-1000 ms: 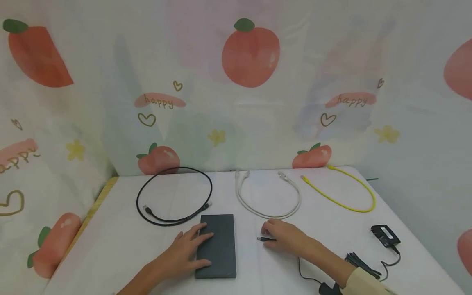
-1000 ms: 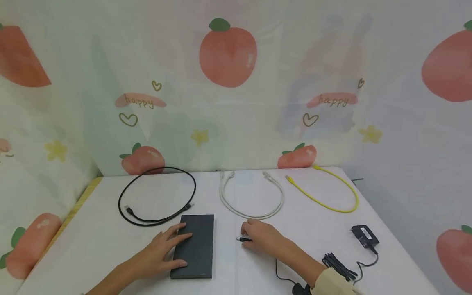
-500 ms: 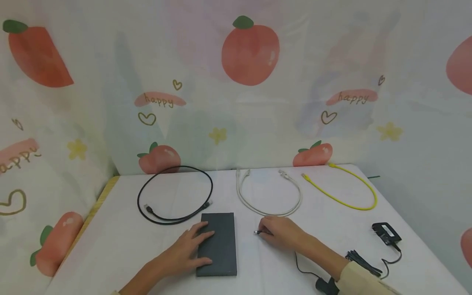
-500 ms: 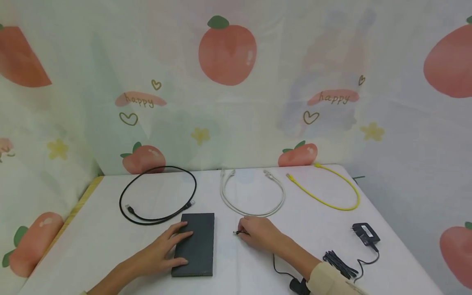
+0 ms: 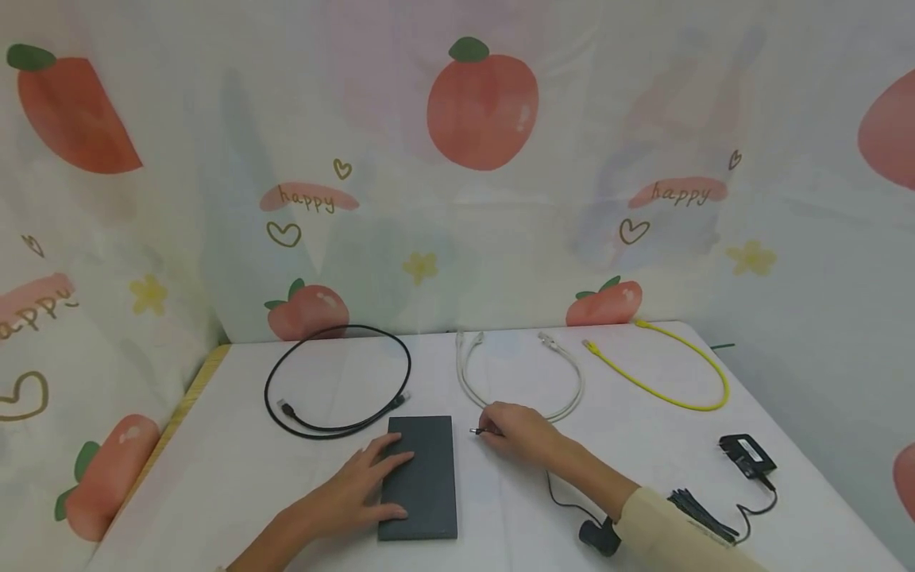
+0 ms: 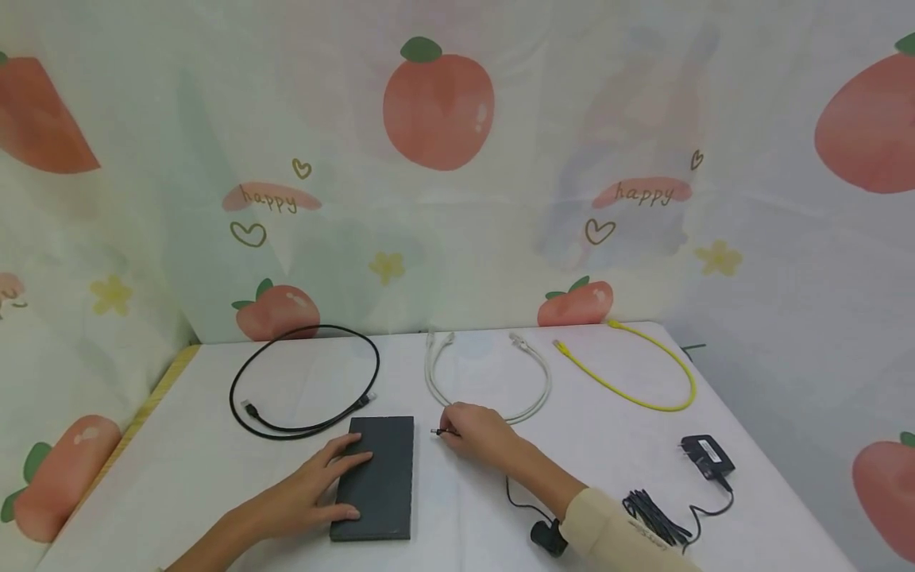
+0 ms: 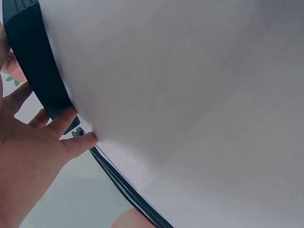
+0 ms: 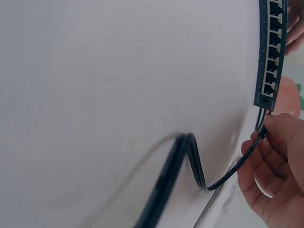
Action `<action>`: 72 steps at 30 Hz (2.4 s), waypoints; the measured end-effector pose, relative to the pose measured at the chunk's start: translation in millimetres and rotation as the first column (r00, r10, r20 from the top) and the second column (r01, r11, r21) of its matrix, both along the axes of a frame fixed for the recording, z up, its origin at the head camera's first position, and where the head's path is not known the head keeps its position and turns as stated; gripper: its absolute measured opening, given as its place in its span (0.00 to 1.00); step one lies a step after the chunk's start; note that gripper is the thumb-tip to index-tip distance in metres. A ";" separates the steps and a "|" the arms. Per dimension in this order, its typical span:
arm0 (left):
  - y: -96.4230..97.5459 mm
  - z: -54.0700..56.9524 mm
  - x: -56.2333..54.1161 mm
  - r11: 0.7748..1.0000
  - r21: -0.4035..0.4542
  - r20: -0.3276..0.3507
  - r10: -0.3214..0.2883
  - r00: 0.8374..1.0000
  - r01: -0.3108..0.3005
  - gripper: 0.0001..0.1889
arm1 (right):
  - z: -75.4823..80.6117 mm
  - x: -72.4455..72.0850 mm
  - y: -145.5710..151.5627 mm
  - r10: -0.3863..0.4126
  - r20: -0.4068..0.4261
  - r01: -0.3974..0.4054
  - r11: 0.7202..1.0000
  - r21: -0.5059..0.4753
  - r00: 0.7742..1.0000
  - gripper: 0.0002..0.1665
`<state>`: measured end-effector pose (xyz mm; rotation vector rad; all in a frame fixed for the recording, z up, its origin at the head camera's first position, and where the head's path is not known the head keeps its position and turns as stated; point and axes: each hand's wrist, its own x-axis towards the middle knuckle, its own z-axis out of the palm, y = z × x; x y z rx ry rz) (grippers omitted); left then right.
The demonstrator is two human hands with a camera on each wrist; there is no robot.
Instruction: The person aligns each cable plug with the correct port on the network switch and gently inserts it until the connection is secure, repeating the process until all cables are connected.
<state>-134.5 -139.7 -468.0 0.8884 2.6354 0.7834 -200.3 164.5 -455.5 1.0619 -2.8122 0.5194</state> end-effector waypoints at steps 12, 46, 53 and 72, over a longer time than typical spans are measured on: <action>-0.1 -1.2 -0.7 1.000 0.007 -0.017 -0.001 1.000 0.001 0.40 | -5.3 -9.7 -16.8 -0.018 -0.010 0.017 1.000 -0.016 1.000 0.05; -1.0 -10.3 1.0 0.992 0.118 0.034 0.050 0.998 -0.054 0.39 | -12.6 -12.5 -24.2 0.029 0.056 -0.026 0.998 -0.055 0.998 0.07; -1.0 -4.8 1.6 0.994 0.089 0.001 0.066 0.998 -0.066 0.40 | -12.4 -17.1 -25.4 0.092 0.073 -0.086 0.993 -0.083 0.993 0.06; 0.1 -8.6 1.1 0.997 0.027 -0.074 0.079 0.994 -0.077 0.41 | -14.1 -18.7 -32.1 0.092 0.058 -0.086 0.991 -0.103 0.994 0.07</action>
